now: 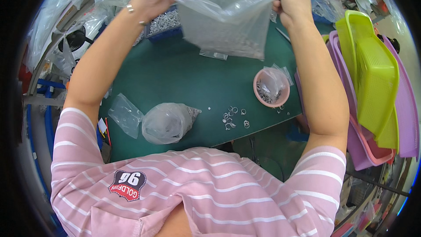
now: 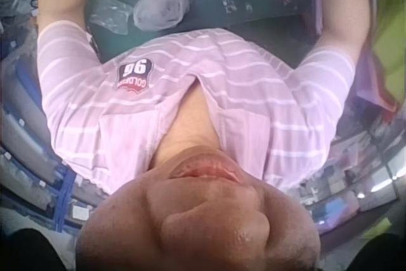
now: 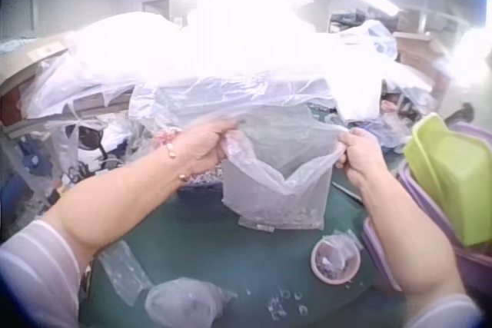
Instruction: The person picks up small metal components from a pile on a green table, sorts through them, and places several items into clear plastic bags.
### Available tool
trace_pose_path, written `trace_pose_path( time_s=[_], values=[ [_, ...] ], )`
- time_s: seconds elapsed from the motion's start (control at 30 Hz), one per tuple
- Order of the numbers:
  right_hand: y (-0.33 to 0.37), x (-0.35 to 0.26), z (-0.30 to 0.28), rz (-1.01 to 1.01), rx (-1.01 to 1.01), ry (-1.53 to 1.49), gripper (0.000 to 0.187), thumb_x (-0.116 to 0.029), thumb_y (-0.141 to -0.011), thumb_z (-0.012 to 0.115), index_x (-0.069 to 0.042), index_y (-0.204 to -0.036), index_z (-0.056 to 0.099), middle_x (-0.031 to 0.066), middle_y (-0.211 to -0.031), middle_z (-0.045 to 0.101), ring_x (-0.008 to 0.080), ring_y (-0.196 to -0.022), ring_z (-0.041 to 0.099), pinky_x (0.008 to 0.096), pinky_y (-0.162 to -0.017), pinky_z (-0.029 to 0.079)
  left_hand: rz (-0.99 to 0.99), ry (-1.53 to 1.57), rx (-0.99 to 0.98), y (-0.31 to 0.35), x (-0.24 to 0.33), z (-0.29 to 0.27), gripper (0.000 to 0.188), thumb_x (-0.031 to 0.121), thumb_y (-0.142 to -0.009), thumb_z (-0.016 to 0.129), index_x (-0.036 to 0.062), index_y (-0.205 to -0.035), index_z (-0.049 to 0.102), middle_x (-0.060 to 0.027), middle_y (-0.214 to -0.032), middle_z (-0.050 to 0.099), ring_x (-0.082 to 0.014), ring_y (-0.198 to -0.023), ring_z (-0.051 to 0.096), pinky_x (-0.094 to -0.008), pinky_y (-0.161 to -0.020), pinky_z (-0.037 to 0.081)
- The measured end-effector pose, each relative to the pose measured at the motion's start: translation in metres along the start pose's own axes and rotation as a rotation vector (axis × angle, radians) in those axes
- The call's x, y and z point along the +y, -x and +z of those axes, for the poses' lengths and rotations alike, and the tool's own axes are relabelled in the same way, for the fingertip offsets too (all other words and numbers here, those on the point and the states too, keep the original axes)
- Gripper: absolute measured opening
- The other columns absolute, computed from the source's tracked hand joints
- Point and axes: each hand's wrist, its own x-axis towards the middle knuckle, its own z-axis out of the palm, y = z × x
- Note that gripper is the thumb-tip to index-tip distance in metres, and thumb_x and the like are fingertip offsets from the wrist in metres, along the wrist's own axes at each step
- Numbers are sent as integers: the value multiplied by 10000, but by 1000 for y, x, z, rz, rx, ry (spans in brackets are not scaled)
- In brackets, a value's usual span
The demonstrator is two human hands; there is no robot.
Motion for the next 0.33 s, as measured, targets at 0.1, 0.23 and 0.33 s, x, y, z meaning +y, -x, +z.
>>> trace_pose_path(
  time_s=[0.1,0.23,0.33],
  values=[
    [-6,0,-12,-85,108,128,158,-89,-838,579,49,-912,567,53,-650,512,116,-448,460,258,-425,399,52,54,-33,-42,-47,-3,621,52,-911,450,55,-1415,86,-113,-1129,538,-190,-770,589,-368,-647,519],
    [-19,29,-53,-69,264,198,164,-103,-844,561,58,-871,567,86,-655,538,138,-441,495,257,-405,407,19,-44,77,-47,-71,45,296,93,-883,511,-39,-1145,472,-152,-1052,566,-263,-945,582,-415,-823,496],
    [-17,71,-91,38,307,346,187,-118,-854,548,59,-907,577,113,-667,571,170,-441,542,255,-401,436,-159,-43,20,-60,-112,53,340,98,-879,537,-6,-1189,444,-135,-1122,527,-263,-984,561,-451,-873,472]
  ],
)
